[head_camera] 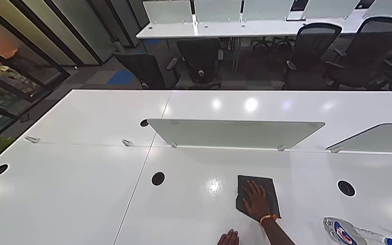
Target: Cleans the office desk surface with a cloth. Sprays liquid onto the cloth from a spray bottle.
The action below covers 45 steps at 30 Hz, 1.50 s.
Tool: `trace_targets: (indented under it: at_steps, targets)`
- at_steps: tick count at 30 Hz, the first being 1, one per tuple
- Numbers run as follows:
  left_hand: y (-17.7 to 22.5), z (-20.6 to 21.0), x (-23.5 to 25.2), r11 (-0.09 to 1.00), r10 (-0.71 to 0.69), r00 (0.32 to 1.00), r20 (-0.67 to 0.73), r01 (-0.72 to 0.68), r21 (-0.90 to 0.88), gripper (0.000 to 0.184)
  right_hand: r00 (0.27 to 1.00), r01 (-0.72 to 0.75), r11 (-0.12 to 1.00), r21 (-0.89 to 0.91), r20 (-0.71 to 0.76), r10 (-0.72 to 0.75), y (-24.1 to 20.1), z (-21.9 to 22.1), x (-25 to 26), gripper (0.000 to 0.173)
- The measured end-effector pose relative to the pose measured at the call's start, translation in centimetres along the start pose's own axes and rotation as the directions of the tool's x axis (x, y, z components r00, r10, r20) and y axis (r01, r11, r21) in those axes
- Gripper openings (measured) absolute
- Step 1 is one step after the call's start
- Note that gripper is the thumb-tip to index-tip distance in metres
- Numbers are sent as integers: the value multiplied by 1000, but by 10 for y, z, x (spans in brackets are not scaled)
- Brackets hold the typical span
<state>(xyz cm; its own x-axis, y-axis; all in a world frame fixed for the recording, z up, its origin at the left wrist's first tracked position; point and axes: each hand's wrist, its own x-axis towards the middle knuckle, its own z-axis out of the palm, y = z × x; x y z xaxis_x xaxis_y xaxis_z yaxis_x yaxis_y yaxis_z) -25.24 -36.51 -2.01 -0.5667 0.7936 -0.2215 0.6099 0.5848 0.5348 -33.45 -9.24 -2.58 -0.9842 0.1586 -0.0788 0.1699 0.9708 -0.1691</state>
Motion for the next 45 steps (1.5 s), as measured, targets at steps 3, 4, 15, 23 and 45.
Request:
trace_targets:
  at_steps: [3, 4, 15, 23, 45]
  targets:
    - [-1, 7, -3, 999, -7, 1000, -24, 7, 37, 48, 1000, 1, 1000, 20, -20, -1, 1, 0, 20, 56]
    - [-2, 13, -6, 998, 8, 999, -35, -6, 62, 49, 1000, -5, 1000, 20, -19, 5, 2, 1, 23, 56]
    - [-16, 31, -5, 980, 105, 979, -174, -72, 187, 48, 954, -277, 960, 42, -104, 280, -22, 6, 78, 51]
    - [-24, 39, -4, 969, 149, 965, -216, -99, 226, 51, 998, -69, 981, 181, 5, 69, -31, 8, 44, 51]
    - [-24, 36, -12, 975, 196, 935, -297, -155, 156, 63, 908, 302, 920, 249, 218, -358, -52, 26, -236, 55]
